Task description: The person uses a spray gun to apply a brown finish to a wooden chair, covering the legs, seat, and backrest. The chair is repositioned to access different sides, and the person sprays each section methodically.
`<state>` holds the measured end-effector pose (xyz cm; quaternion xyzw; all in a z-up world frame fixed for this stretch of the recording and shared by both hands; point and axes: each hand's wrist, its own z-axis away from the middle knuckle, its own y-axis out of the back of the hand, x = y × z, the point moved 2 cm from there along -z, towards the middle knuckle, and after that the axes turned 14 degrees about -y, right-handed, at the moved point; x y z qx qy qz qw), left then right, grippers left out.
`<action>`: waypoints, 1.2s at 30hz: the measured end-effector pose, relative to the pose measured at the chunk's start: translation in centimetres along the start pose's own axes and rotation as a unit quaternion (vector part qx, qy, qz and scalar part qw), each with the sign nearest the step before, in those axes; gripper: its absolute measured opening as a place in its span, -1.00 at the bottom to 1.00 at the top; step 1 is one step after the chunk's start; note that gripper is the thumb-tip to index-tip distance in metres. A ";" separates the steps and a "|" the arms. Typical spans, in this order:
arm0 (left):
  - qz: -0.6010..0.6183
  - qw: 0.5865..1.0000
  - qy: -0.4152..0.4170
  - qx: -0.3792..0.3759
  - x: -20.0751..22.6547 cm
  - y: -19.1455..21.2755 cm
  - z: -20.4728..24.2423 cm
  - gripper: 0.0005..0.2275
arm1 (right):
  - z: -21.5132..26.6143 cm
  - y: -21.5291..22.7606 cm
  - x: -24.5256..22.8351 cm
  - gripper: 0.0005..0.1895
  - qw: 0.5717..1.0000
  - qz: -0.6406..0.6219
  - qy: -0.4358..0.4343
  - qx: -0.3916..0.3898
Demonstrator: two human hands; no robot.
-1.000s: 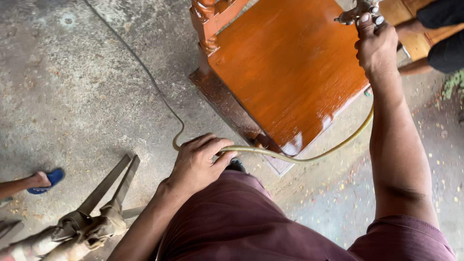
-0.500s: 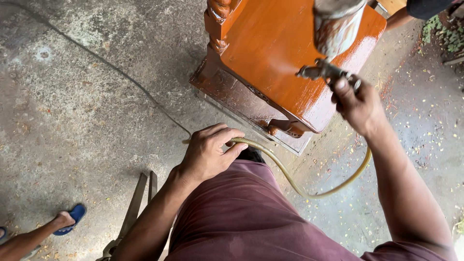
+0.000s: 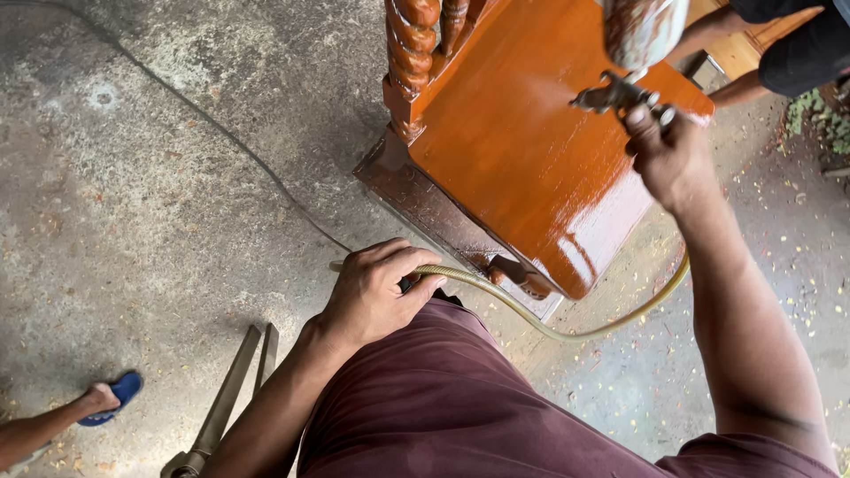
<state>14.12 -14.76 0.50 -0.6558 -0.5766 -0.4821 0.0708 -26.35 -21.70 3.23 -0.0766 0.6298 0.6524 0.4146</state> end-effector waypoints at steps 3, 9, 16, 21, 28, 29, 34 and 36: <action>-0.027 0.999 0.014 0.014 0.2 -0.2 -0.7 -0.83 | -4.9 1.3 0.4 -0.29 0.999 0.018 0.032 0.024; -0.055 0.998 0.021 0.027 0.6 -0.2 -1.9 -0.83 | -15.1 2.4 2.3 -0.33 0.987 0.069 0.085 0.117; -0.055 0.997 0.055 0.024 0.3 0.6 -2.3 -0.82 | -16.6 0.4 1.2 -0.42 0.995 -0.043 0.070 0.057; -0.034 0.998 0.031 0.037 -0.2 2.3 -2.3 -0.82 | -7.1 -3.2 -1.5 -0.27 0.994 -0.082 -0.009 -0.066; -0.017 1.000 0.023 0.011 -1.2 4.2 -1.9 -0.80 | 4.9 -4.8 -0.9 -0.22 0.982 -0.066 -0.097 -0.147; -0.015 1.000 0.022 0.002 -1.5 4.3 -2.0 -0.80 | 6.3 -5.0 -1.0 -0.29 0.977 -0.084 -0.087 -0.177; 0.002 1.000 -0.002 -0.004 -1.8 4.7 -1.8 -0.80 | 8.3 -6.0 -2.4 -0.41 0.945 -0.190 -0.082 -0.252; 0.006 1.000 -0.005 -0.002 -1.6 5.1 -1.4 -0.80 | 7.2 -6.3 -2.8 -0.38 0.951 -0.215 -0.086 -0.205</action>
